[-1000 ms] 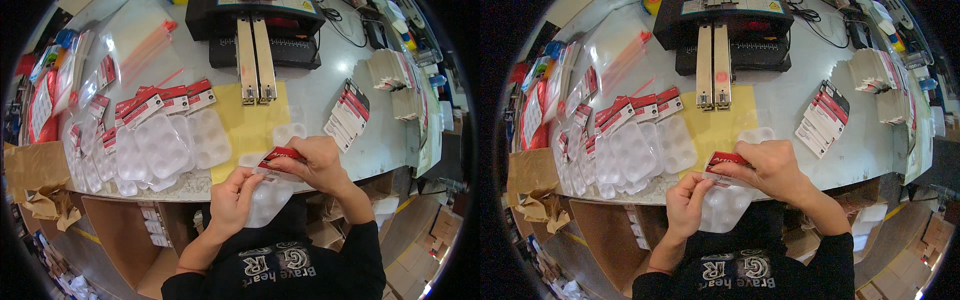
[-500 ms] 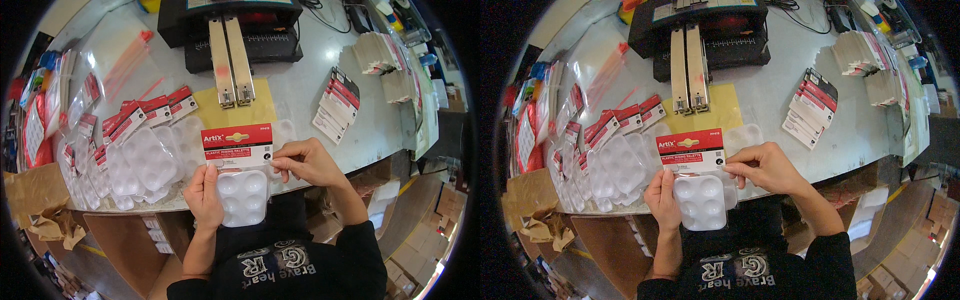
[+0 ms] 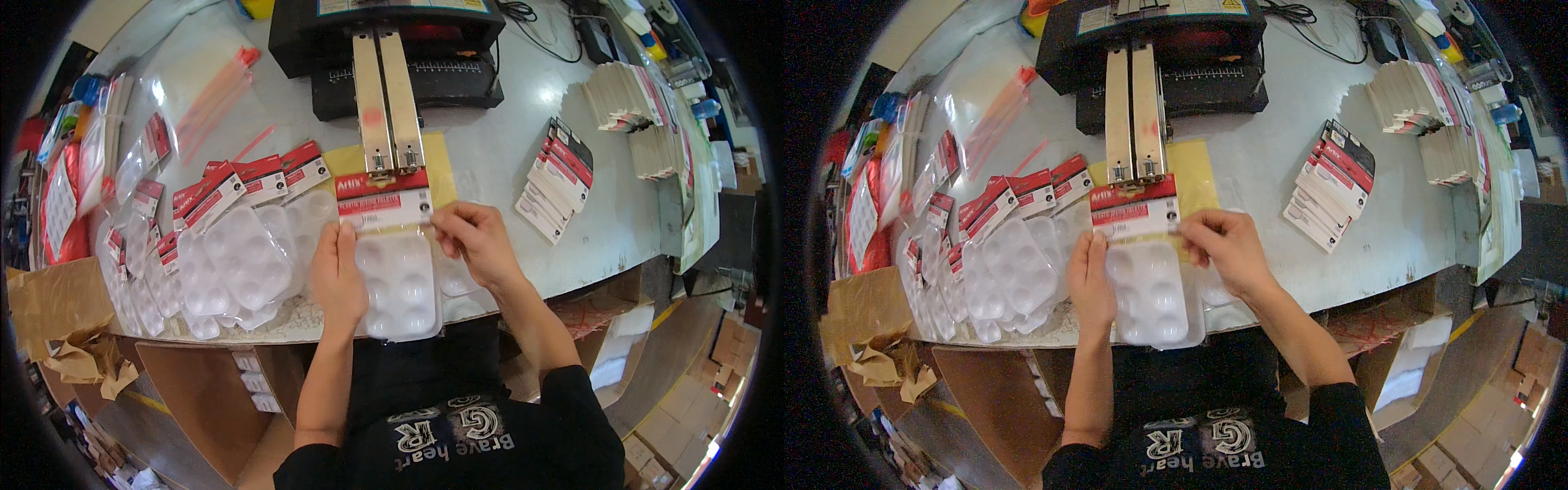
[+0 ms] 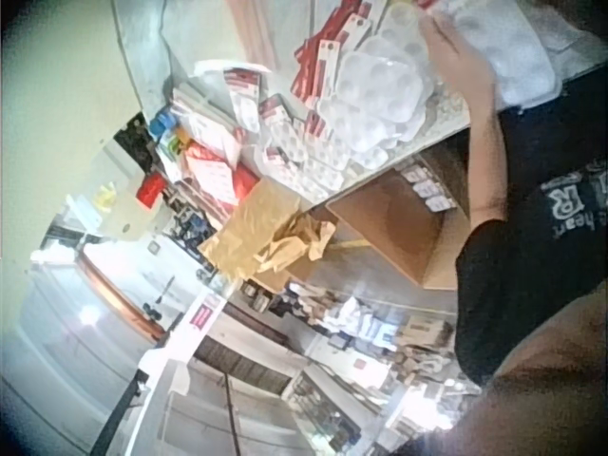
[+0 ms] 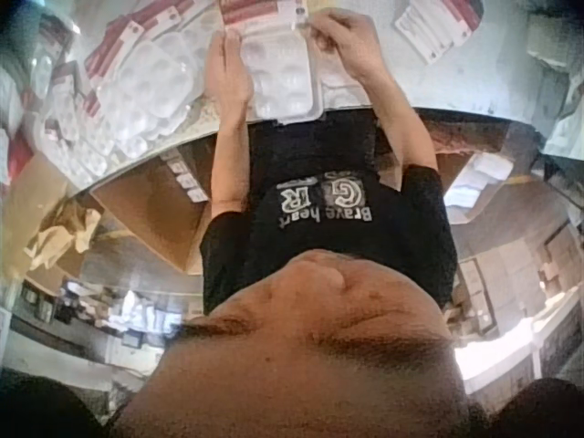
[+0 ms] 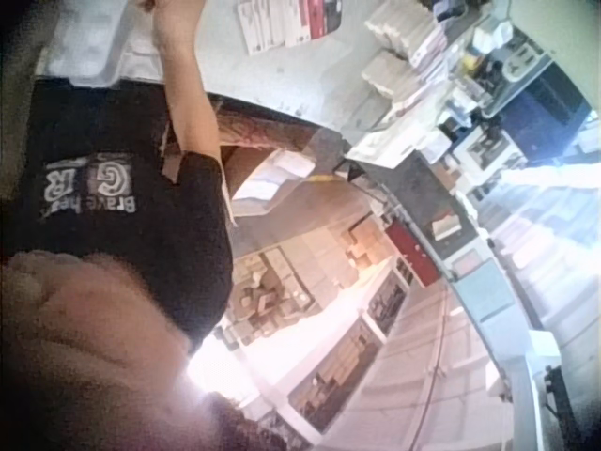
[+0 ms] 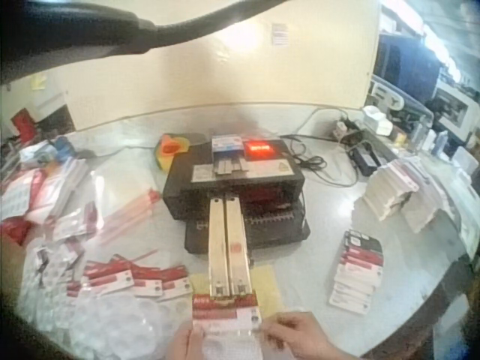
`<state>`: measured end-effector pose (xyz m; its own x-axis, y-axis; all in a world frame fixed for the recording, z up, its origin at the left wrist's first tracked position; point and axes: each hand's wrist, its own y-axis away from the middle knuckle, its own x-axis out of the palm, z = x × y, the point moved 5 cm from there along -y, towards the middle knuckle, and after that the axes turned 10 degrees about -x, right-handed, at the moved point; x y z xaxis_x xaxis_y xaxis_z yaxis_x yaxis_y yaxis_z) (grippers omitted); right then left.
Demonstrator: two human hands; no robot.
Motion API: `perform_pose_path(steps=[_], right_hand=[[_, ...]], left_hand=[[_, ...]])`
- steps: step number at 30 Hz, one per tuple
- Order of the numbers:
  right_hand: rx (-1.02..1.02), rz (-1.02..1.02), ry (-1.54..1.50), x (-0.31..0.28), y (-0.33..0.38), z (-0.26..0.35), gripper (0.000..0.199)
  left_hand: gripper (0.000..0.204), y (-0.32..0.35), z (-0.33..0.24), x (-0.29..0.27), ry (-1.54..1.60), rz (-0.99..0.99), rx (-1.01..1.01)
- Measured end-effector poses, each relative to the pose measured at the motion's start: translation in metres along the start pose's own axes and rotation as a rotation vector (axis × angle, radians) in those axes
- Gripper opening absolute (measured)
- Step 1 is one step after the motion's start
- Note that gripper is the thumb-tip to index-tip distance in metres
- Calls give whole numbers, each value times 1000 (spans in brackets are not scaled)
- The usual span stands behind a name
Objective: The person places plastic mixing palettes into clear plastic bags, inserts product labels, and seals them using a heat sealer. The person stacks the sealed packages and places them into a cardboard box.
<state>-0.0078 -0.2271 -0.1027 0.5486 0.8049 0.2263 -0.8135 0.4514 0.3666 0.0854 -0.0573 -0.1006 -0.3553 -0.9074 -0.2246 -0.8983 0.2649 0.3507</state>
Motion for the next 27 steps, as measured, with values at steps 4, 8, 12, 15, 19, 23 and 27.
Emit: perform_pose_path(steps=[4, 8, 12, 15, 19, 23, 27], right_hand=[[-136, -45, -180, 2, -9, -11, 17], [-130, -99, -90, 2, -5, -11, 17], [-179, -123, -103, 4, -28, -6, 16], [-218, -133, -115, 1, -39, -13, 17], [-286, -86, -34, 0, -36, -18, 15], [-455, -337, 235, -48, -27, 15, 26], [-710, -547, 1145, -172, -20, 80, 25]], left_hand=[[30, -12, 3, 2, 51, 4, 26], [30, -9, -8, 2, -11, 0, 74], [30, -27, -20, 9, 15, -14, 169], [30, -42, -8, 13, 57, 14, 89], [28, -47, 10, 15, 81, 7, 57], [28, -39, -2, -25, -459, -114, 167], [33, -40, -34, -151, -522, -569, 89]])
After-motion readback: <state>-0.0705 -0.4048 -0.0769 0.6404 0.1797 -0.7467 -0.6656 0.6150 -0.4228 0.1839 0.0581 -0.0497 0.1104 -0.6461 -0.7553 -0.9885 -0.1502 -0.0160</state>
